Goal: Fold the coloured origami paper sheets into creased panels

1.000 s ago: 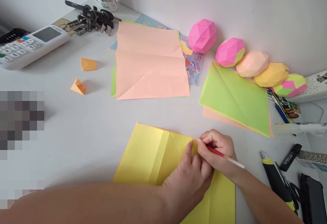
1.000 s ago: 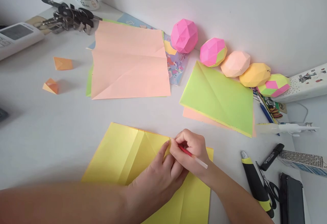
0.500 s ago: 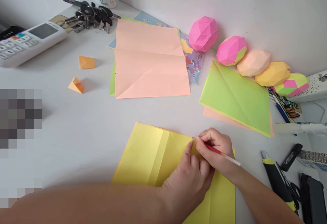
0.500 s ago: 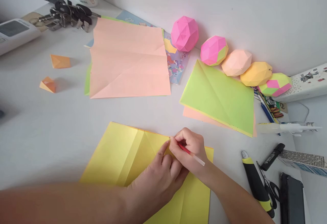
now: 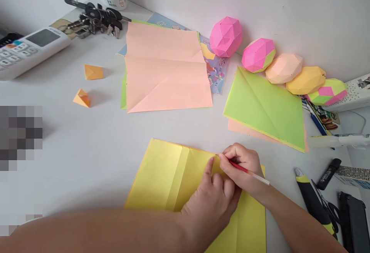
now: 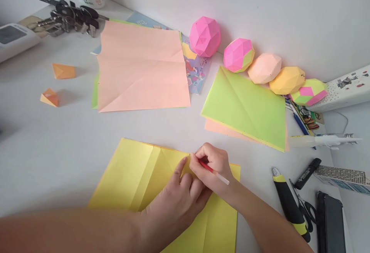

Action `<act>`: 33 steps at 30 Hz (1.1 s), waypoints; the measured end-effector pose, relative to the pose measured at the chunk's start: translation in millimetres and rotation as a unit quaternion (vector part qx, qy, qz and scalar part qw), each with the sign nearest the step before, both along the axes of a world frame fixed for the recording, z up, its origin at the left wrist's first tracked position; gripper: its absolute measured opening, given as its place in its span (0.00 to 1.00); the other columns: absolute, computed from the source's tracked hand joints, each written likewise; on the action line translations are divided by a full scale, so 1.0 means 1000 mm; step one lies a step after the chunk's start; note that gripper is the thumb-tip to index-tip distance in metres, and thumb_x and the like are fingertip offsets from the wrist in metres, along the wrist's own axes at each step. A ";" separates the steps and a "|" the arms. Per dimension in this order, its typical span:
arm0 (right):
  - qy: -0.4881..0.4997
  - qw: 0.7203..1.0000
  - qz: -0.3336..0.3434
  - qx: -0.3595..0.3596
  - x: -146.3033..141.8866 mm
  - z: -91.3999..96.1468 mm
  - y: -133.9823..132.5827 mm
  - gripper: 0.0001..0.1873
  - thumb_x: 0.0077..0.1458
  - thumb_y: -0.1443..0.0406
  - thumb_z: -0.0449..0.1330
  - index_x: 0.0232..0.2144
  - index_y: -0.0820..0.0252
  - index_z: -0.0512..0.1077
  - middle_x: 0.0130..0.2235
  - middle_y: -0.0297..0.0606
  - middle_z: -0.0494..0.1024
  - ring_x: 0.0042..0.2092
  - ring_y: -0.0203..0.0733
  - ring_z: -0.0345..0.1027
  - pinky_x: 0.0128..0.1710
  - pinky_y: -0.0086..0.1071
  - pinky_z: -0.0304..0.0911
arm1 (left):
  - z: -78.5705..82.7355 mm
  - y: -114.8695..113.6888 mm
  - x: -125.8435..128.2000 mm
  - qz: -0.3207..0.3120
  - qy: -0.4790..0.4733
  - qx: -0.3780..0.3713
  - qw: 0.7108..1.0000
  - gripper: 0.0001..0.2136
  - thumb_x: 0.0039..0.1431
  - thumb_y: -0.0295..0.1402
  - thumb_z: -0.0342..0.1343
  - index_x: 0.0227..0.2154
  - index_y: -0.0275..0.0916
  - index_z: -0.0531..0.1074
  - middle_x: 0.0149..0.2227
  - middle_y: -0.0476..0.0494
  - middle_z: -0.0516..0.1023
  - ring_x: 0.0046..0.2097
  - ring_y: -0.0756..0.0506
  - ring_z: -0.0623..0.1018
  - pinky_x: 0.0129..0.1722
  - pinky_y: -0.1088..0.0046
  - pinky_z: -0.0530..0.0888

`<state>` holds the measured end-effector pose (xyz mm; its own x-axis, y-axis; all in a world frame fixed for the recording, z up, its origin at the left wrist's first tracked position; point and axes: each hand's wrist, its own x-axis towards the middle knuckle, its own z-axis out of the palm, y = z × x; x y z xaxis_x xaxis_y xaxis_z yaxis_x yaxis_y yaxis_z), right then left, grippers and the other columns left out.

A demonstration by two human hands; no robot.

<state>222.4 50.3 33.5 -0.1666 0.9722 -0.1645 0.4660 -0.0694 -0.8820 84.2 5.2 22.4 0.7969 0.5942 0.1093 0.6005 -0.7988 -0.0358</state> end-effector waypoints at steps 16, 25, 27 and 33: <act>-0.008 1.000 -0.003 0.000 0.001 0.000 0.000 0.12 0.58 0.64 0.58 0.24 0.57 0.61 0.25 0.29 0.68 0.25 0.31 0.60 0.23 0.27 0.59 | 0.000 0.000 0.000 0.002 -0.005 0.008 1.000 0.28 0.51 0.40 0.55 0.57 0.40 0.67 0.38 0.42 0.73 0.38 0.40 0.75 0.61 0.43 0.53; -0.004 1.000 -0.001 -0.010 0.001 0.001 0.000 0.12 0.58 0.64 0.58 0.24 0.57 0.61 0.25 0.29 0.68 0.25 0.31 0.60 0.24 0.27 0.59 | 0.000 0.001 0.000 0.001 0.000 0.002 1.000 0.28 0.52 0.39 0.54 0.57 0.39 0.66 0.38 0.42 0.72 0.37 0.41 0.74 0.61 0.43 0.52; 0.003 1.000 -0.010 -0.012 0.000 0.000 0.000 0.13 0.57 0.63 0.58 0.23 0.57 0.61 0.25 0.29 0.68 0.25 0.32 0.60 0.23 0.27 0.59 | 0.001 0.002 0.000 -0.001 0.000 -0.003 1.000 0.28 0.53 0.39 0.53 0.58 0.38 0.65 0.35 0.44 0.72 0.34 0.43 0.73 0.61 0.44 0.52; 0.005 1.000 -0.026 -0.013 0.000 -0.001 0.000 0.13 0.57 0.63 0.59 0.23 0.57 0.61 0.25 0.29 0.68 0.25 0.32 0.60 0.23 0.27 0.60 | 0.004 0.002 -0.001 -0.002 -0.006 -0.008 1.000 0.25 0.54 0.37 0.52 0.57 0.38 0.67 0.31 0.46 0.70 0.31 0.45 0.71 0.60 0.44 0.53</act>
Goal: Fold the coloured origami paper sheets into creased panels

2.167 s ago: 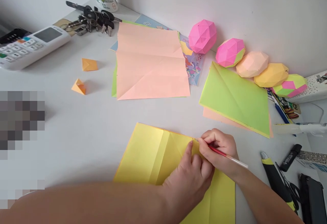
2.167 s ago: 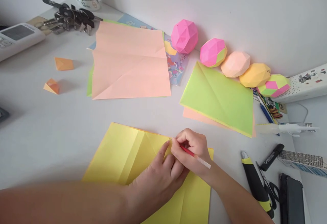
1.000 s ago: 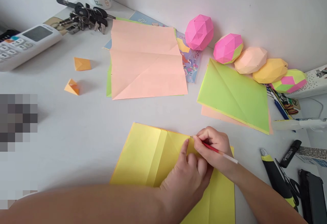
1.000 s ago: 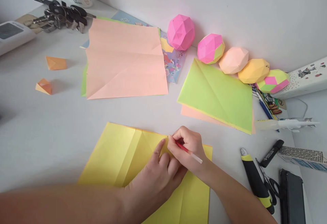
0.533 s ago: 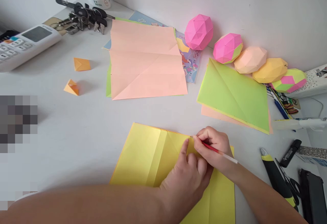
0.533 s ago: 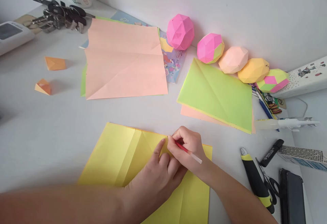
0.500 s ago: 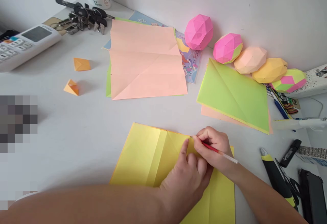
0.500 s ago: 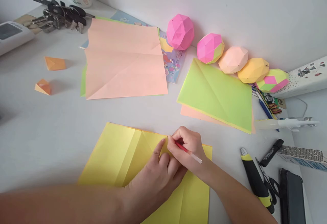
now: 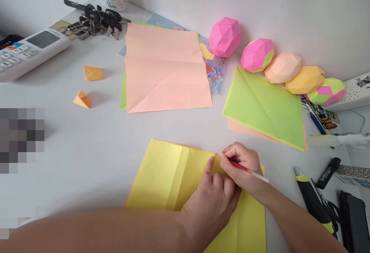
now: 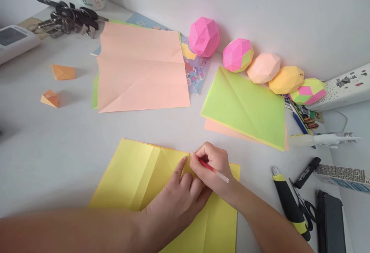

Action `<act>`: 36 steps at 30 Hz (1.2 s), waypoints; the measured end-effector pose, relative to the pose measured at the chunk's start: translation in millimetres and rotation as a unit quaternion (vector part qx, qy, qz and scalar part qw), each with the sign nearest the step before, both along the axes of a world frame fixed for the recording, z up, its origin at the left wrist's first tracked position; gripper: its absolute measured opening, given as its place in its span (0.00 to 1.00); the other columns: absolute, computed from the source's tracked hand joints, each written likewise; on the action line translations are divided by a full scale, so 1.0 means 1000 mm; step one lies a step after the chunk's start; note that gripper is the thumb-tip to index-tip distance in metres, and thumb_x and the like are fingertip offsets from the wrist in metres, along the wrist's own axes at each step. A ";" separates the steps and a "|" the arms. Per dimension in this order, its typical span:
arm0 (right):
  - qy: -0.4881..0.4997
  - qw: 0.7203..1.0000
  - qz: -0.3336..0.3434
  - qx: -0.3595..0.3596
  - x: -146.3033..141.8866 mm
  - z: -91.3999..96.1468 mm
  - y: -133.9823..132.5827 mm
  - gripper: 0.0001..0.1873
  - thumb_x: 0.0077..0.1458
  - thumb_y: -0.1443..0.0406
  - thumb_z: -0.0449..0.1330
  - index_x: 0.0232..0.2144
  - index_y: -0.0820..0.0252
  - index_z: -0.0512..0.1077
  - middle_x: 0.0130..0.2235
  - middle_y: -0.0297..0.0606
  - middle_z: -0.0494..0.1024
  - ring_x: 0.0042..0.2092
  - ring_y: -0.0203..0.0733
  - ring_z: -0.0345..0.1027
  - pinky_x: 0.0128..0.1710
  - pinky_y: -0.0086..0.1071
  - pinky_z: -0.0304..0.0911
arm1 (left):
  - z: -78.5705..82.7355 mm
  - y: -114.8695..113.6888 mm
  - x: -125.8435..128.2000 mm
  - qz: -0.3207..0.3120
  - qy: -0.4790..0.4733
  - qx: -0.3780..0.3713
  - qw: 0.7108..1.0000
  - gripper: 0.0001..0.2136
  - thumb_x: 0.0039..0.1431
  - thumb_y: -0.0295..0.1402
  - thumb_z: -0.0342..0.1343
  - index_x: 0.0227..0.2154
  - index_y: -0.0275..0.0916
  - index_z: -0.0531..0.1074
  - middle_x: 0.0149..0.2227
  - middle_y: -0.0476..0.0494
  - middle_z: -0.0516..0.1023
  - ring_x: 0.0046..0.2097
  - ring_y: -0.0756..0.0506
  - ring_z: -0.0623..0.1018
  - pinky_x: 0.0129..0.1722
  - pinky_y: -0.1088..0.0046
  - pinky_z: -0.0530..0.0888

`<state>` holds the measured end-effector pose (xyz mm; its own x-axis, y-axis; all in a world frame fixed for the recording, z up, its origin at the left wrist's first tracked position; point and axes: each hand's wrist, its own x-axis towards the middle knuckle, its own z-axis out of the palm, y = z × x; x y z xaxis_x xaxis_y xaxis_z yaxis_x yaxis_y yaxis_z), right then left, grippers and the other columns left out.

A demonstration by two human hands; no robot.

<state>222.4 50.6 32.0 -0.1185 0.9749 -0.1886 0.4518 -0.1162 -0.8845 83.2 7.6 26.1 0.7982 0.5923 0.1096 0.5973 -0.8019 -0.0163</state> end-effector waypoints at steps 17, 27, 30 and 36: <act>0.053 0.998 -0.035 -0.020 0.001 0.000 0.006 0.15 0.55 0.60 0.60 0.22 0.57 0.60 0.21 0.27 0.66 0.19 0.29 0.56 0.18 0.26 0.55 | -0.001 -0.002 -0.001 -0.009 0.017 -0.019 1.000 0.29 0.55 0.35 0.51 0.62 0.38 0.60 0.27 0.50 0.67 0.27 0.47 0.69 0.59 0.44 0.56; 0.226 0.967 -0.111 -0.046 0.019 0.012 0.024 0.18 0.49 0.52 0.65 0.27 0.57 0.63 0.22 0.26 0.69 0.19 0.28 0.57 0.16 0.23 0.50 | 0.003 0.005 -0.003 -0.057 0.092 -0.062 0.992 0.28 0.58 0.36 0.53 0.62 0.48 0.58 0.31 0.48 0.69 0.31 0.46 0.72 0.56 0.41 0.57; 0.188 0.971 -0.143 0.033 0.041 0.025 0.012 0.17 0.53 0.51 0.62 0.30 0.58 0.66 0.28 0.31 0.73 0.22 0.29 0.60 0.18 0.24 0.52 | 0.003 0.004 -0.003 -0.060 0.109 -0.044 0.991 0.29 0.58 0.35 0.54 0.63 0.47 0.56 0.33 0.46 0.70 0.33 0.45 0.73 0.57 0.42 0.56; -0.115 0.979 -0.086 0.143 0.084 0.023 -0.041 0.15 0.62 0.54 0.51 0.41 0.58 0.68 0.36 0.40 0.75 0.36 0.39 0.70 0.32 0.33 0.64 | 0.000 0.002 -0.003 -0.065 0.133 -0.012 0.989 0.31 0.57 0.33 0.54 0.64 0.46 0.54 0.38 0.43 0.71 0.36 0.43 0.74 0.57 0.43 0.56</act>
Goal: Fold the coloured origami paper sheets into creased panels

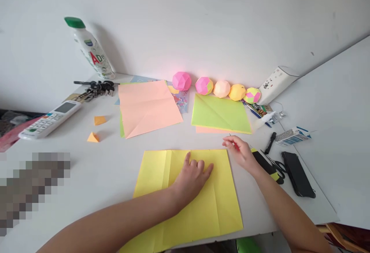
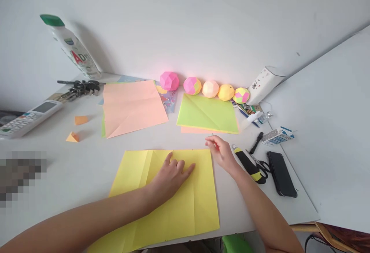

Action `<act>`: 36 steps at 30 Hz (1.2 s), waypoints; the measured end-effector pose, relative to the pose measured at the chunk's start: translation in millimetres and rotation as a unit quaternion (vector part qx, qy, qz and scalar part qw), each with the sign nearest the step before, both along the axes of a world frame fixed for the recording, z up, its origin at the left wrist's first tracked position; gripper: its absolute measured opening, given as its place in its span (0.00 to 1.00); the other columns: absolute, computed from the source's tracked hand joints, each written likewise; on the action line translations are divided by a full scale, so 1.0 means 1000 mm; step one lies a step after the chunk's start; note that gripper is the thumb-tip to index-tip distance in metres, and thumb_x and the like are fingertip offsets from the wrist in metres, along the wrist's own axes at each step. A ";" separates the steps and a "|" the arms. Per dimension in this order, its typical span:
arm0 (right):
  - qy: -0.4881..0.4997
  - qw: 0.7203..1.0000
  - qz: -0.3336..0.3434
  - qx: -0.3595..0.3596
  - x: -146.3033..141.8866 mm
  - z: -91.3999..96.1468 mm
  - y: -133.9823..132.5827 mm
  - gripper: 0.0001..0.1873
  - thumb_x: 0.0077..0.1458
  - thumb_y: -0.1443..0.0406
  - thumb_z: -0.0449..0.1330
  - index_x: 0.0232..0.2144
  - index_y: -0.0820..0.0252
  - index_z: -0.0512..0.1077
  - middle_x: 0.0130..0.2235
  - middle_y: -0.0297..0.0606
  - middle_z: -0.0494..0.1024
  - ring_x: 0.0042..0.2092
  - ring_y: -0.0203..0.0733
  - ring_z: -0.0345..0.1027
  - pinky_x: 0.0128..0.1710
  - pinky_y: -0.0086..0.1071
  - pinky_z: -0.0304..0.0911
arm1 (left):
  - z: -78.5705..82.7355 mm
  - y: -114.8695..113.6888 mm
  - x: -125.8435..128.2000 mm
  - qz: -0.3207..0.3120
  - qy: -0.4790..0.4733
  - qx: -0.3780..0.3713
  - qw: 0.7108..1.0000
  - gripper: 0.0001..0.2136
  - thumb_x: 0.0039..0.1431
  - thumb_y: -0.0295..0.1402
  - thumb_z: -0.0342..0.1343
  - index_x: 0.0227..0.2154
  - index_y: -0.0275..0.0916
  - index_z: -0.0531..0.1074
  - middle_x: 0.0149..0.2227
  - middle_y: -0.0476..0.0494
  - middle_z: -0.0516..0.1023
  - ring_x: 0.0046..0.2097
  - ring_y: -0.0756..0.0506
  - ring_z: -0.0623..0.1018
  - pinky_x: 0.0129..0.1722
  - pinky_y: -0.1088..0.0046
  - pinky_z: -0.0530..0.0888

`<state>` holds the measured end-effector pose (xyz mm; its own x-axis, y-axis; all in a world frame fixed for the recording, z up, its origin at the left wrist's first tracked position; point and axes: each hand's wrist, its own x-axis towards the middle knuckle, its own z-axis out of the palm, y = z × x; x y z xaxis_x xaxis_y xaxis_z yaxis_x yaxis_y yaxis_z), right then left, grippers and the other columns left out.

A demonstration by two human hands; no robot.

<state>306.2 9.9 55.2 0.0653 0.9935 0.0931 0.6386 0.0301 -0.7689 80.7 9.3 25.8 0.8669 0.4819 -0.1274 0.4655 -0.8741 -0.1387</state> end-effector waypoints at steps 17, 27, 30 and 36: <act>-0.198 0.967 0.116 -0.111 -0.005 -0.010 0.023 0.15 0.46 0.71 0.66 0.37 0.59 0.69 0.32 0.34 0.68 0.38 0.41 0.63 0.36 0.32 0.60 | -0.001 0.004 -0.003 -0.005 -0.037 0.016 0.999 0.27 0.58 0.29 0.51 0.61 0.40 0.58 0.40 0.42 0.72 0.37 0.44 0.73 0.57 0.48 0.59; -0.240 0.955 0.124 -0.124 0.000 -0.020 0.025 0.13 0.60 0.59 0.58 0.43 0.62 0.70 0.44 0.39 0.73 0.43 0.41 0.69 0.43 0.40 0.67 | 0.006 -0.061 -0.066 -0.032 -0.138 -0.025 0.990 0.37 0.54 0.61 0.47 0.59 0.38 0.62 0.62 0.29 0.59 0.63 0.30 0.58 0.59 0.49 0.58; -0.237 0.955 0.129 -0.121 0.002 -0.023 0.026 0.14 0.60 0.59 0.58 0.44 0.62 0.70 0.45 0.39 0.73 0.44 0.41 0.69 0.43 0.40 0.68 | -0.009 -0.088 -0.081 -0.010 -0.165 -0.013 0.986 0.38 0.53 0.60 0.51 0.60 0.39 0.60 0.65 0.29 0.55 0.65 0.28 0.54 0.59 0.47 0.57; -0.209 0.962 0.144 -0.103 0.007 -0.027 0.029 0.14 0.61 0.58 0.57 0.43 0.62 0.70 0.43 0.39 0.73 0.42 0.39 0.69 0.42 0.39 0.68 | -0.021 -0.101 -0.092 0.008 -0.207 0.045 0.977 0.27 0.59 0.46 0.55 0.58 0.37 0.63 0.63 0.32 0.60 0.65 0.32 0.58 0.59 0.54 0.63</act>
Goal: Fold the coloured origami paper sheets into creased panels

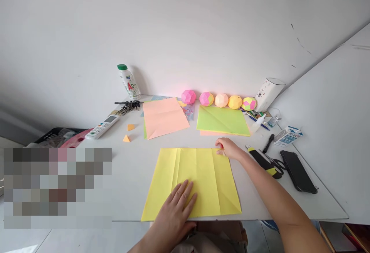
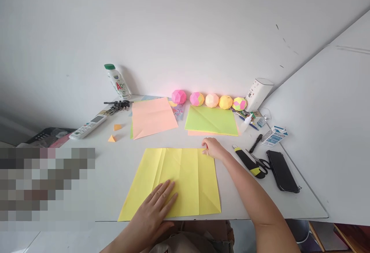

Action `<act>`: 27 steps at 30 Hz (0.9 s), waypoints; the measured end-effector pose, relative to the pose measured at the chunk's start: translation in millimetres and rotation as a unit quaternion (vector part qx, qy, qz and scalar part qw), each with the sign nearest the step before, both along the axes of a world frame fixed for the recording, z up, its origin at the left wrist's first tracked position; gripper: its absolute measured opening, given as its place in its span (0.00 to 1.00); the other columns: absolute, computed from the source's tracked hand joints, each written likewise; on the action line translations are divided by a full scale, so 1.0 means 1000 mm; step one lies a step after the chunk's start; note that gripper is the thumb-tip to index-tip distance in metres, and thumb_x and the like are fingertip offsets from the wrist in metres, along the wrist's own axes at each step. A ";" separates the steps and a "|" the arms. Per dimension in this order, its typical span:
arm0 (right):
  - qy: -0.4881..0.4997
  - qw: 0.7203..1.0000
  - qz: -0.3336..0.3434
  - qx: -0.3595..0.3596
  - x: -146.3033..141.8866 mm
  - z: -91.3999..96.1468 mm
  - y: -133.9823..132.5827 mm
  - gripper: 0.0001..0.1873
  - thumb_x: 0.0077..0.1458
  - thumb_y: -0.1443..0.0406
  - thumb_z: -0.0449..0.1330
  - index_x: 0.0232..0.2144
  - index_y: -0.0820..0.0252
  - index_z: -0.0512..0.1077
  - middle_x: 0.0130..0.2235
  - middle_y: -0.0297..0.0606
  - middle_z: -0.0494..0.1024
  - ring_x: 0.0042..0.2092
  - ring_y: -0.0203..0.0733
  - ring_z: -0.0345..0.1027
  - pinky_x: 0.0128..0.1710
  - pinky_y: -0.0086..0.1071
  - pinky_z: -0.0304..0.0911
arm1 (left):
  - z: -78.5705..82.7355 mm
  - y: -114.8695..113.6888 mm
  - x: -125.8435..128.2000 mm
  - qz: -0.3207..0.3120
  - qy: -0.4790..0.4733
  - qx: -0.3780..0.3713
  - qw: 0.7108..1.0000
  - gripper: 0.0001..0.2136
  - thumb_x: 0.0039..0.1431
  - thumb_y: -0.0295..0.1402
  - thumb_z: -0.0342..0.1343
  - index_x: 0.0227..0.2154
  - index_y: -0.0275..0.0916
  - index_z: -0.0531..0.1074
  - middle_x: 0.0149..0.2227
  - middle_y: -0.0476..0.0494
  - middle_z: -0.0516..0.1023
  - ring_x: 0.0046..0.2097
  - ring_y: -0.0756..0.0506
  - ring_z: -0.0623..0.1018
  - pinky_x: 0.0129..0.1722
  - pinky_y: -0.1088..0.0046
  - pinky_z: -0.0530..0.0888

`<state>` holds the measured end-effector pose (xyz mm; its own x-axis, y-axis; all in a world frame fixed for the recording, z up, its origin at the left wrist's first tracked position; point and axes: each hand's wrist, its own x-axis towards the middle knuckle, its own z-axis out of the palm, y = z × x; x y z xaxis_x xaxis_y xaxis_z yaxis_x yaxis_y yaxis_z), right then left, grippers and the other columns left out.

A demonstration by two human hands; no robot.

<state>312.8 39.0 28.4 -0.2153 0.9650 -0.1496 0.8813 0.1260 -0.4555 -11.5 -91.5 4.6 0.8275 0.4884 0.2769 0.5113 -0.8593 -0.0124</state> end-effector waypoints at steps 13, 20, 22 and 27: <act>0.146 0.987 -0.016 0.064 -0.002 0.010 -0.030 0.14 0.51 0.57 0.59 0.39 0.58 0.69 0.38 0.41 0.73 0.38 0.42 0.67 0.39 0.38 0.65 | 0.009 0.012 -0.023 -0.126 -0.064 0.004 0.990 0.16 0.63 0.24 0.47 0.52 0.36 0.67 0.59 0.33 0.67 0.64 0.37 0.61 0.58 0.54 0.67; 0.194 0.981 0.009 0.013 -0.022 0.026 -0.042 0.12 0.51 0.55 0.59 0.34 0.56 0.68 0.33 0.36 0.72 0.34 0.39 0.66 0.36 0.35 0.65 | 0.051 0.052 -0.037 -0.191 -0.064 -0.022 0.979 0.10 0.64 0.24 0.46 0.42 0.37 0.72 0.44 0.39 0.74 0.56 0.39 0.69 0.58 0.55 0.66; 0.207 0.978 -0.008 0.000 -0.027 0.024 -0.045 0.13 0.52 0.54 0.58 0.33 0.56 0.67 0.32 0.35 0.70 0.31 0.37 0.64 0.31 0.34 0.66 | 0.056 0.074 -0.037 -0.195 -0.037 -0.009 0.980 0.11 0.63 0.24 0.47 0.43 0.39 0.71 0.47 0.39 0.73 0.57 0.39 0.68 0.58 0.55 0.66; 0.242 0.966 -0.085 -0.020 -0.038 0.015 -0.067 0.18 0.52 0.49 0.57 0.34 0.55 0.61 0.31 0.33 0.64 0.26 0.35 0.62 0.18 0.30 0.64 | 0.050 0.126 -0.036 -0.052 -0.032 -0.112 0.992 0.13 0.63 0.26 0.47 0.44 0.47 0.72 0.54 0.45 0.72 0.56 0.44 0.69 0.59 0.60 0.62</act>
<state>274.7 -28.2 43.7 -0.1089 0.9880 -0.1092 0.5697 -0.0279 -0.8213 -47.0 34.9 55.0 0.8603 0.4574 0.2252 0.4140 -0.8845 0.2151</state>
